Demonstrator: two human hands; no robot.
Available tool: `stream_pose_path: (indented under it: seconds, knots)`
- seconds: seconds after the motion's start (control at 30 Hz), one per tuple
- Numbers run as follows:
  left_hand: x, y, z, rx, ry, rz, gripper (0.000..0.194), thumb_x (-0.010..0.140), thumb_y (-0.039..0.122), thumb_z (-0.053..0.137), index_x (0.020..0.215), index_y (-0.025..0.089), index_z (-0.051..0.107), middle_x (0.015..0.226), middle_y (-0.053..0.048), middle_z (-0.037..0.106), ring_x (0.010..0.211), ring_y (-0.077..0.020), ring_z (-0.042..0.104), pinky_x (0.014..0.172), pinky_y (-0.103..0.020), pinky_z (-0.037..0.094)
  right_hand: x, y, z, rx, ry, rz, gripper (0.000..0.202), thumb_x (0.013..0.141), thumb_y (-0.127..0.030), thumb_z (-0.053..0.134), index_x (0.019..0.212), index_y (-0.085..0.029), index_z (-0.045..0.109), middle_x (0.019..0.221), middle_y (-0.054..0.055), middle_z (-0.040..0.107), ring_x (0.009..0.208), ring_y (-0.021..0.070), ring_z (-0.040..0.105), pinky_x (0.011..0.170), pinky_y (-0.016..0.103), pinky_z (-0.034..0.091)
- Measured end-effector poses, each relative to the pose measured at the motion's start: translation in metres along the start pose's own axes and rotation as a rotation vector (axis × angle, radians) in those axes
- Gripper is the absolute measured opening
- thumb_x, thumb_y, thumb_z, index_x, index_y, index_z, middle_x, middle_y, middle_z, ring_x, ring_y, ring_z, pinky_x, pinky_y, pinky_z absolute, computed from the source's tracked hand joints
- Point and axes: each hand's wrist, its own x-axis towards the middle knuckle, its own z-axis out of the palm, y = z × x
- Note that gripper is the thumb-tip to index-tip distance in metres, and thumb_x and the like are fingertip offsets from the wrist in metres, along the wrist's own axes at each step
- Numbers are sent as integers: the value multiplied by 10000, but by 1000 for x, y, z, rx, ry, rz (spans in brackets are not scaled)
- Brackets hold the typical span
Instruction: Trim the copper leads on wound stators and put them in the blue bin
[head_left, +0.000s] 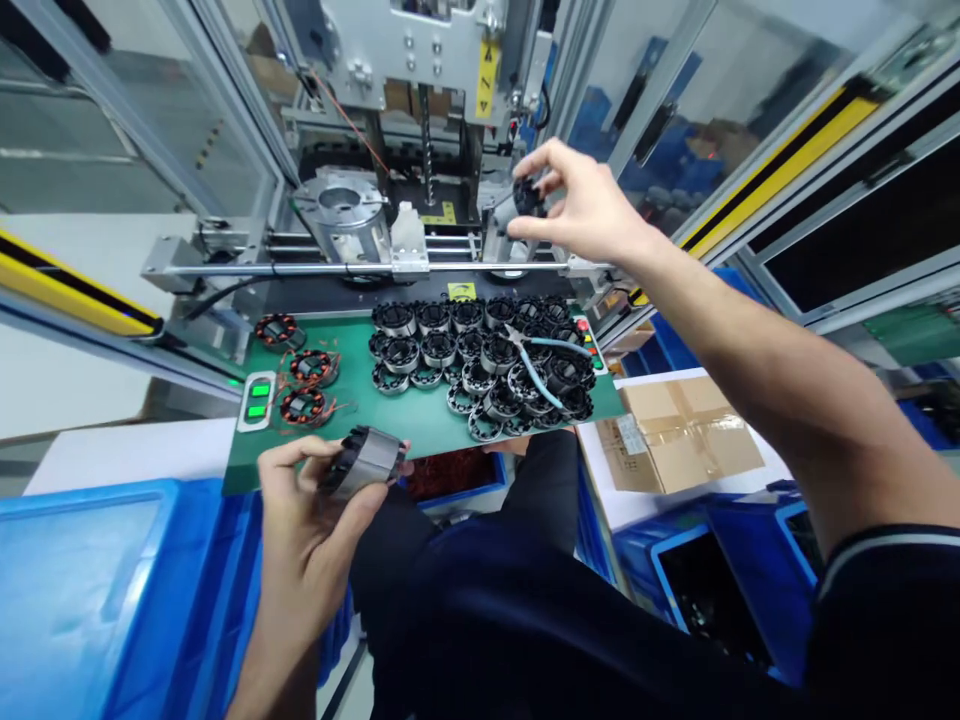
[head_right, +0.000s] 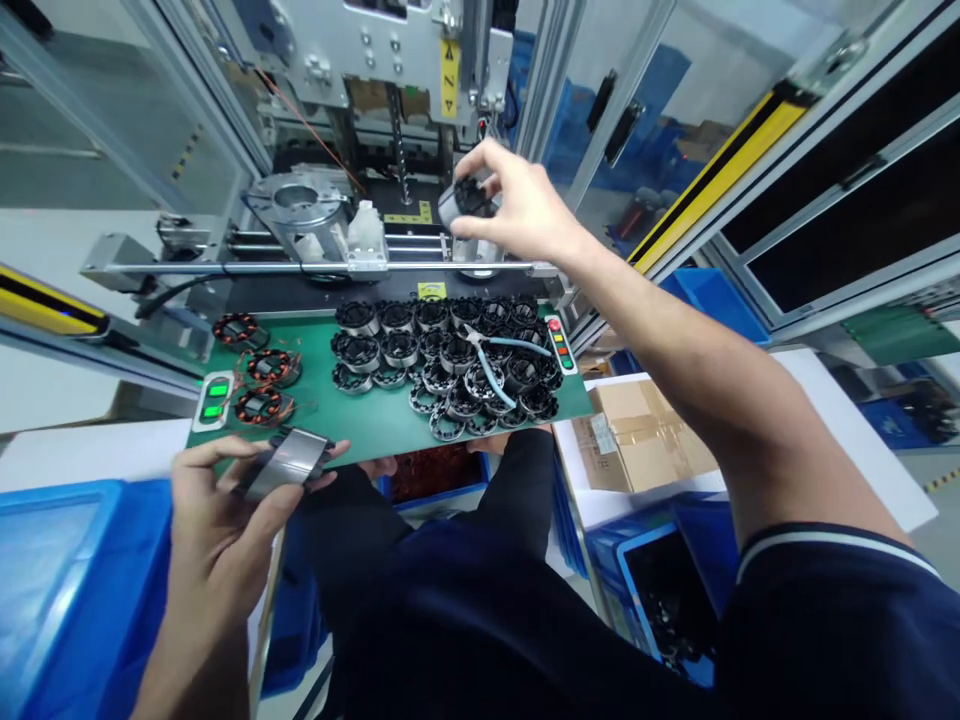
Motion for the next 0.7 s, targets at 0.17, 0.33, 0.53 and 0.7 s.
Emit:
stream_pose_path:
  seconds: [0.17,0.33,0.53,0.7]
  knots:
    - [20,-33,-10,-176,152,-155,818,545,271,1038,1251,248,626,991,3,744,821,-179,765,743,-237,657,76,59,-37,-502,142,68,653,721,-507,873,1304,-353,624,1313,25,704,1298,331,573,1052,529,549]
    - [28,-52,-18,-328,186,-367,633,633,442,1005,1138,203,708,1096,-65,800,1048,-321,804,758,-298,694,107,89,-31,-726,18,87,696,773,-386,900,1375,-185,616,1361,122,685,1264,305,621,1166,535,467]
    - [33,-36,0,-478,204,-410,720,648,609,978,1164,181,713,1140,-121,804,1091,-352,796,772,-325,694,114,87,-34,-766,-118,-26,665,709,-392,955,1284,-124,755,1231,154,774,1114,213,724,1038,386,505]
    - [36,-15,12,-563,65,-364,712,667,631,962,1171,199,703,1118,-105,805,1033,-319,808,770,-318,682,135,96,-47,-895,-231,54,636,813,-591,721,1238,-122,785,1159,102,800,1148,219,743,1049,361,491]
